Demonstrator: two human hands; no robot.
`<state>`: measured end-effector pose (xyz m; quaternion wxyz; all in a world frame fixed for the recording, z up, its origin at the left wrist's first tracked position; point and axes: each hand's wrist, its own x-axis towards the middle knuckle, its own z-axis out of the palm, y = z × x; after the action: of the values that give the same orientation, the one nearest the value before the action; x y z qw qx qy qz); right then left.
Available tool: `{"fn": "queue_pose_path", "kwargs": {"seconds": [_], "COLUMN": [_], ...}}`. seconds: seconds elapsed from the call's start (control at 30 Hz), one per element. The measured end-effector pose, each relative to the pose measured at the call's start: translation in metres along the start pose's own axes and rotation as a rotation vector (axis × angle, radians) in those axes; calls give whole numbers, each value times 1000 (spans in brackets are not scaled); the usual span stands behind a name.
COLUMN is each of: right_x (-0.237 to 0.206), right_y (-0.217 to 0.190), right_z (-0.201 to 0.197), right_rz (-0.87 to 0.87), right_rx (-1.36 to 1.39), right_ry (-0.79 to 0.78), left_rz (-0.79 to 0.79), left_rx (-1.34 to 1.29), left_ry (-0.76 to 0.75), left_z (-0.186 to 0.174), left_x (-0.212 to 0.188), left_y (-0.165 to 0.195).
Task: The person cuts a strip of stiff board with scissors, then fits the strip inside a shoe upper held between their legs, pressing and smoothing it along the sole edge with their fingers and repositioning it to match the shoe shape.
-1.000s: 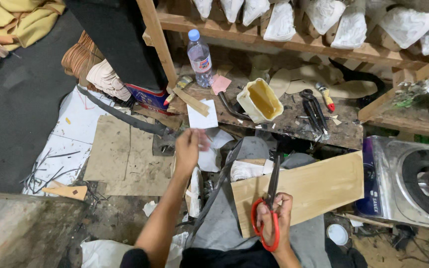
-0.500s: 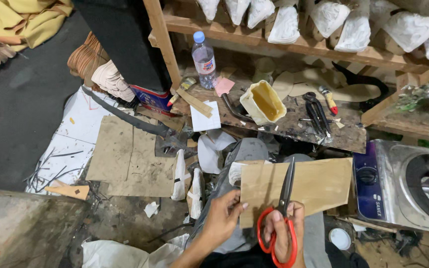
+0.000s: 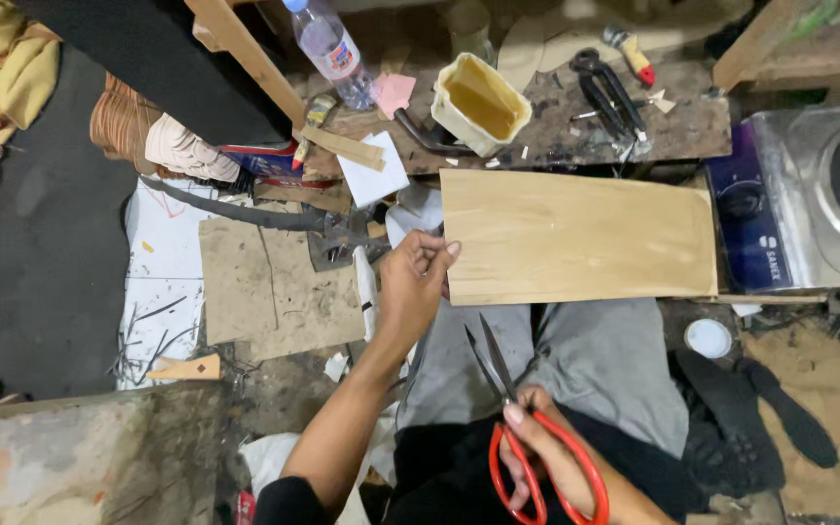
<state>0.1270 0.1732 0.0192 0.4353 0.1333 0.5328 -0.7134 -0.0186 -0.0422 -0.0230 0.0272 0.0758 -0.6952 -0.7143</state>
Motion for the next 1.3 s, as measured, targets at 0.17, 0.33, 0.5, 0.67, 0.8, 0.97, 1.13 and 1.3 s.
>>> {"fn": "queue_pose_path", "kwargs": {"seconds": [0.17,0.33,0.5,0.67,0.8,0.97,1.13,1.3], "right_x": [34,55,61,58,59,66,69,70], "right_y": [10,14,12,14,12,3,5,9], "right_z": [-9,-8,-3,-3,-6,-7,-12,-8], "right_rz": [-149,-341,-406,-315,-271,-399,-405,-430], "right_rx": [-43,-140,-186,-198,-193,-81,-106,-162], "right_ry": [39,-12,20,120,154,100,71,119], "left_rz": [-7,77,13,-27,-74,-85,-134,-183], "left_rx": [-36,0,-84,-88,-92,-167,-196,-328], "left_ry": [-33,23,25,41,49,-12,13,41], "left_z": [11,16,16,12,11,18,15,11], "left_x": [-22,-47,-58,-56,-55,-68,-74,-70], "left_y": [-11,-15,-19,-26,-30,-33,-38,-37]}}
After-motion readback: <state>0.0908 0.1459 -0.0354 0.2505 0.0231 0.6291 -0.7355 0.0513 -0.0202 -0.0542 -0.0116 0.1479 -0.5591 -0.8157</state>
